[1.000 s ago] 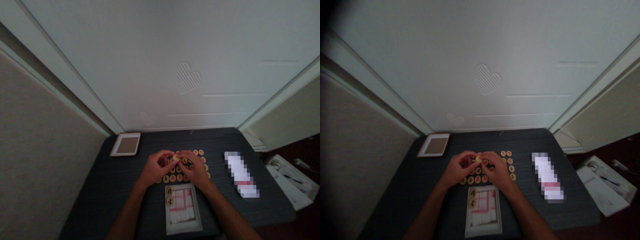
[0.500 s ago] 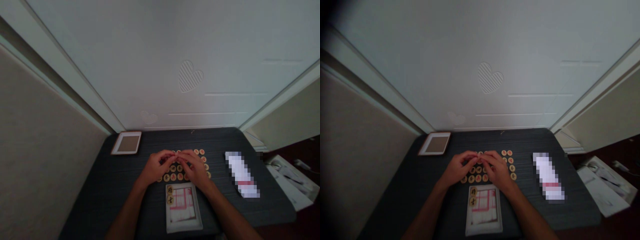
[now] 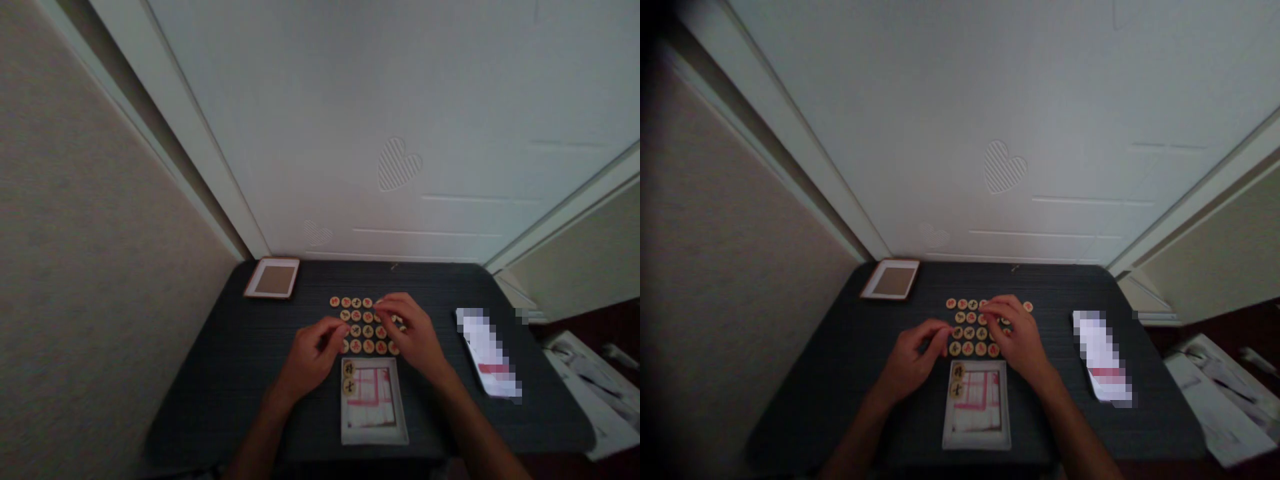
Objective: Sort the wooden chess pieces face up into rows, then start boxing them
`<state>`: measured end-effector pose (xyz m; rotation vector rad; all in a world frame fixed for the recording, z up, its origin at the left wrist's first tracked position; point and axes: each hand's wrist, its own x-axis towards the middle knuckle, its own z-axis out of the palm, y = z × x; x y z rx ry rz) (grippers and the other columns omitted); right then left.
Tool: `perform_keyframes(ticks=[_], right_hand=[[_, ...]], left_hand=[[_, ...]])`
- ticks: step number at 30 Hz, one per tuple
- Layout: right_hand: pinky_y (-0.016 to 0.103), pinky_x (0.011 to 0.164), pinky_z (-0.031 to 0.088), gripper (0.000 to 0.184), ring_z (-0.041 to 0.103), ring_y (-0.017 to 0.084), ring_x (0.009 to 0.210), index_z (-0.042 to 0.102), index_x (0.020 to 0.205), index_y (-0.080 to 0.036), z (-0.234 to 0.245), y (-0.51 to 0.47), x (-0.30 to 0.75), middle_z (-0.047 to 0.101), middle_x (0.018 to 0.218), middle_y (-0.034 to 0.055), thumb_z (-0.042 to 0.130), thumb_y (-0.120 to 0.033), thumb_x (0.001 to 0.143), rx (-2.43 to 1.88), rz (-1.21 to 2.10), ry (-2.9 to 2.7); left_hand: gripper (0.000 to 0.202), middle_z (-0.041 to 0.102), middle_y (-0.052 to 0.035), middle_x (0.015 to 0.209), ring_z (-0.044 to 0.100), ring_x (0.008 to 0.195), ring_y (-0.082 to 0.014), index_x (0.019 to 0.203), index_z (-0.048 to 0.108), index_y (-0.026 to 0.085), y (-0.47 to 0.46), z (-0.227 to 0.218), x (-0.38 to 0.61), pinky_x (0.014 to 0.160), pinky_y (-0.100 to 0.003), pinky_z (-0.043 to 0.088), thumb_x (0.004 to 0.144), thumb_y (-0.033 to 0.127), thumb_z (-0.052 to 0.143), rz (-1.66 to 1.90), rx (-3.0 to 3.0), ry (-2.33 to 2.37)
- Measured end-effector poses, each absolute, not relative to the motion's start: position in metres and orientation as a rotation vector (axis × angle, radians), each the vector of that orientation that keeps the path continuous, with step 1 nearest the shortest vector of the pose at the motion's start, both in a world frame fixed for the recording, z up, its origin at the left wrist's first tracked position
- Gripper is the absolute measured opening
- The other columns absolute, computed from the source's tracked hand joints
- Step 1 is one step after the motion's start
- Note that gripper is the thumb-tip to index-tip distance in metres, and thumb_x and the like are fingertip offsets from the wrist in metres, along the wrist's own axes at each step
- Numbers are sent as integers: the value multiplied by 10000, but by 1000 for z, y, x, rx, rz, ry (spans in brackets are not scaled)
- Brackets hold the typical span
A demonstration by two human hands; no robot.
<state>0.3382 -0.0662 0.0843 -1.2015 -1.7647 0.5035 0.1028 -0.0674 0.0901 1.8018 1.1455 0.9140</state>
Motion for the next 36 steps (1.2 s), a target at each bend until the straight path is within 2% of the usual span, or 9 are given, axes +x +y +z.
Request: perform_keyframes(ticks=[2,6,12,15,21,24,30,36], right_hand=[[341,909,526,152,654,196,1019,739,1022,-277,89,-85,339,697,1055,46,607,-245,953,-1218,563,-1766],[325,916,526,159,670,192,1011,745,990,-276,82,-129,331,721,1036,40,587,-289,974,-1294,760,-1729],[299,901,544,219,699,196,1005,699,1135,-259,60,-173,304,741,1081,49,558,-333,985,-1460,1015,-1564],[294,888,553,224,708,200,992,689,1139,-250,55,-183,292,745,1086,54,551,-332,983,-1494,1083,-1519],[309,804,573,168,715,212,890,717,1019,-238,45,-190,276,747,979,57,572,-287,953,-1534,1029,-1566],[308,784,572,138,712,208,847,721,966,-230,39,-189,272,745,936,55,592,-267,934,-1560,990,-1542],[256,705,552,91,699,171,744,692,903,-215,41,-185,269,732,829,18,604,-230,918,-1579,1159,-1441],[250,692,531,83,691,166,736,690,865,-209,36,-186,265,721,817,11,620,-171,887,-1620,1115,-1445]], left_hand=[[217,665,25,698,618,616,-113,1033,662,198,-92,78,96,610,-209,470,991,340,505,904,1743,1185],[209,645,37,660,616,595,-121,1076,635,217,-130,49,87,576,-207,466,990,351,500,799,1713,1265],[169,720,7,882,656,729,-125,1067,667,253,-149,34,80,700,-220,511,971,301,536,667,1903,1252],[169,710,1,866,650,735,-127,1055,678,253,-149,35,79,694,-217,512,965,267,535,641,2011,1204],[132,681,0,779,635,692,-135,955,684,241,-148,34,81,645,-227,510,946,234,552,686,2163,1168],[133,682,-3,782,639,703,-138,969,680,240,-148,32,81,656,-233,515,948,225,549,697,2187,1152],[124,676,6,783,622,689,-133,989,674,236,-148,25,79,659,-234,508,942,209,562,694,2169,1151],[120,679,10,792,623,697,-131,988,680,243,-148,26,79,673,-236,507,941,217,573,680,2150,1161]])
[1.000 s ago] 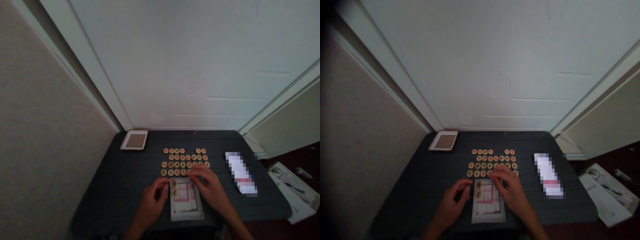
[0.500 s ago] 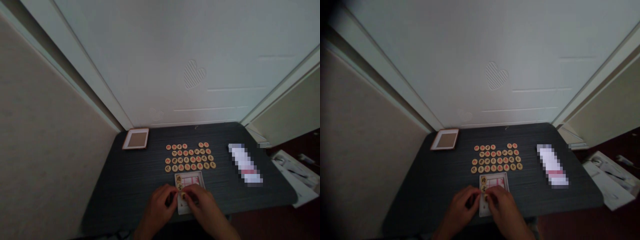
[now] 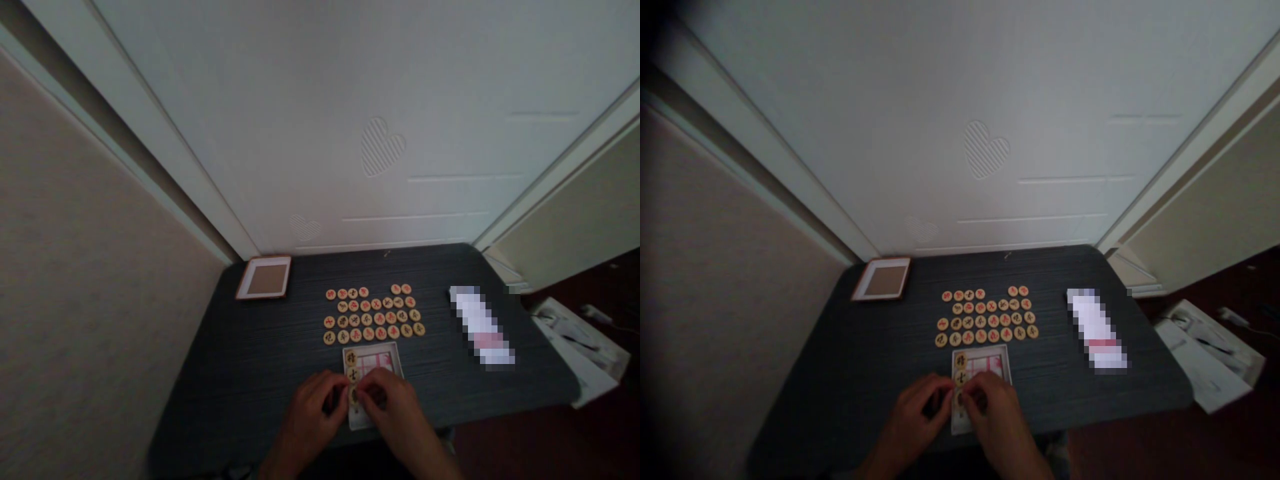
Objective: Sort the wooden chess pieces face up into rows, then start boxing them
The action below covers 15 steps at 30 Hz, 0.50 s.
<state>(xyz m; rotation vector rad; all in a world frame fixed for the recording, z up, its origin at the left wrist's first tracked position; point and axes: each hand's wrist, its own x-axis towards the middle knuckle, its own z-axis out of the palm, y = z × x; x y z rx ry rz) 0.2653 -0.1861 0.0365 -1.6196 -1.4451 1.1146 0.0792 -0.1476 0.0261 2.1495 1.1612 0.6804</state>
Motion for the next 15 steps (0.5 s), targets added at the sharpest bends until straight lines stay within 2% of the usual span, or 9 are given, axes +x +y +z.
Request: perform_keyframes(ticks=[7,15], right_hand=[[252,707,520,150,657,159,764,653,896,-209,36,-190,265,666,857,11,608,-79,836,-1577,1044,-1559],[227,664,489,202,603,140,750,585,822,-206,35,-190,263,593,872,6,586,-5,798,-1561,1002,-1652]], left_hand=[[131,679,9,782,625,691,-129,986,686,239,-147,26,79,643,-223,505,930,204,573,692,2142,1153],[130,679,18,765,621,660,-122,984,689,248,-147,24,80,649,-223,512,922,200,586,732,2150,1148]])
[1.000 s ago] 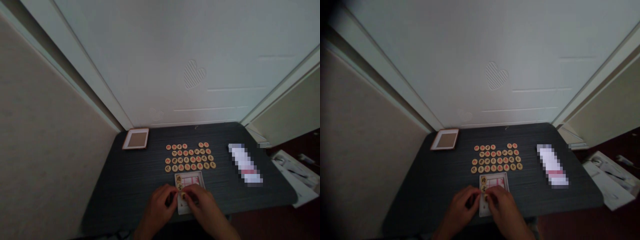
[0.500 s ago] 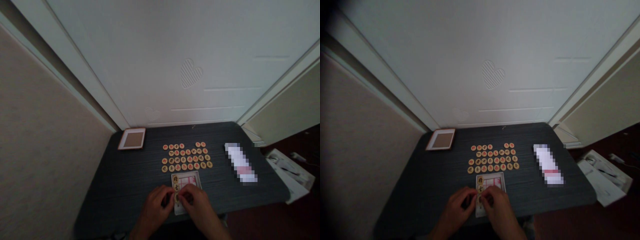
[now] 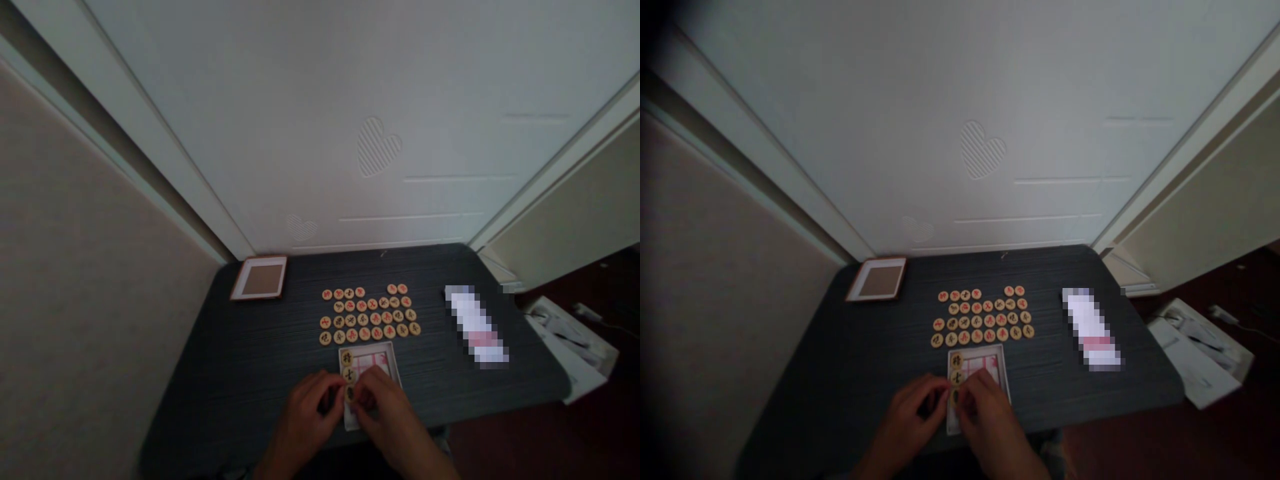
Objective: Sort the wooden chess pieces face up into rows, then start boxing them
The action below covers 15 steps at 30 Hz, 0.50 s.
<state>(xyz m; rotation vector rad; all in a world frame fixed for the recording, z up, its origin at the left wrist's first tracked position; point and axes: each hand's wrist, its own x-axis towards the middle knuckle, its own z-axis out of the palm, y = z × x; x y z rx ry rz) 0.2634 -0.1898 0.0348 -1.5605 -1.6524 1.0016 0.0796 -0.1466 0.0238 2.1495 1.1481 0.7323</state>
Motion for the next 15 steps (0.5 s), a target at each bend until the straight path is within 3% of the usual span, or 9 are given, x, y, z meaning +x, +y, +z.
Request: perform_keyframes(ticks=[7,15], right_hand=[[231,681,509,163,621,143,747,599,840,-216,37,-193,265,608,863,4,600,-53,841,-1548,951,-1629],[241,711,545,174,656,167,809,643,1032,-249,45,-198,291,667,947,35,538,-145,941,-1536,764,-1530]], left_hand=[[138,701,8,787,648,684,-130,982,697,250,-146,28,79,671,-232,538,933,222,572,741,2153,1145],[226,718,-26,821,667,739,-160,1113,720,272,-146,34,81,756,-295,563,943,243,574,694,2306,1090]])
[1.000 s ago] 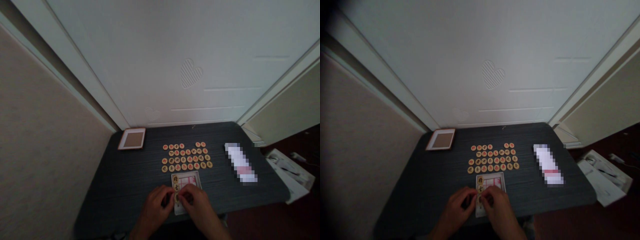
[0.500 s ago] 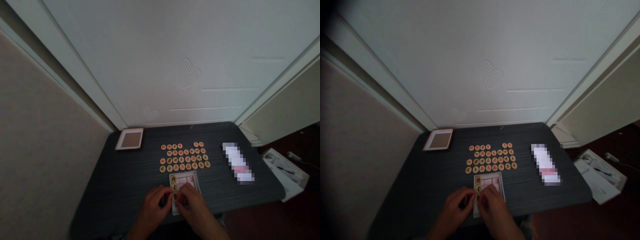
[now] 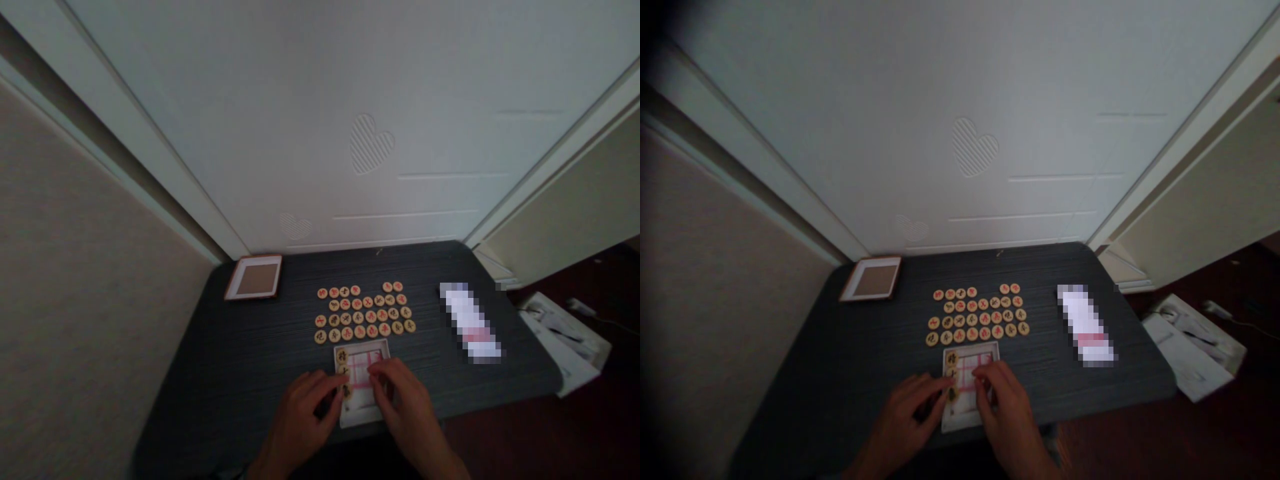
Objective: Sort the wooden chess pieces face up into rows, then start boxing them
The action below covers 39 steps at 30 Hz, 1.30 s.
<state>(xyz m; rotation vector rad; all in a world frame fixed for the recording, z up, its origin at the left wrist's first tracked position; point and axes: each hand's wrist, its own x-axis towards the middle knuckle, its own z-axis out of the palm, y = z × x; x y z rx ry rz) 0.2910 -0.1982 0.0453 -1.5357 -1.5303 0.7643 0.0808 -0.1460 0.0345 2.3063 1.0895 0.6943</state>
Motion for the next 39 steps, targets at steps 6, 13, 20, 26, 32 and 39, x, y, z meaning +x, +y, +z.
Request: perform_keyframes(ticks=[6,13,20,26,32,39], right_hand=[[291,888,542,239,675,190,982,642,1070,-253,44,-197,283,688,1050,48,504,-105,943,-1476,814,-1607],[300,895,527,225,670,178,949,611,983,-226,37,-191,275,689,1010,50,431,-91,966,-1461,896,-1645],[269,829,521,254,668,165,898,613,1001,-217,32,-190,275,696,976,41,416,-65,946,-1464,928,-1619],[274,833,527,259,668,167,889,624,1012,-213,34,-192,273,696,972,45,424,-65,940,-1445,867,-1621],[274,859,534,253,673,181,958,636,1062,-236,43,-195,283,697,1026,52,460,-96,948,-1449,759,-1600],[300,795,542,170,650,198,911,668,1063,-232,36,-197,316,680,998,66,528,-212,969,-1626,477,-1478]], left_hand=[[237,707,-31,807,672,761,-153,1085,746,267,-147,37,83,757,-284,552,937,209,571,633,2397,1065],[224,714,-25,835,679,789,-158,1070,734,262,-147,38,82,795,-303,545,933,201,567,632,2346,1091],[166,705,-16,805,665,754,-160,998,719,247,-147,37,83,727,-288,535,919,212,578,597,2344,1093],[202,740,-13,881,691,807,-161,1050,717,255,-148,34,83,826,-312,552,926,200,569,648,2322,1113],[209,752,-4,916,697,819,-168,1083,715,280,-149,34,82,869,-344,546,936,231,575,647,2297,1140],[194,747,0,900,689,801,-162,1067,713,274,-148,35,82,843,-335,532,937,235,575,623,2277,1150]])
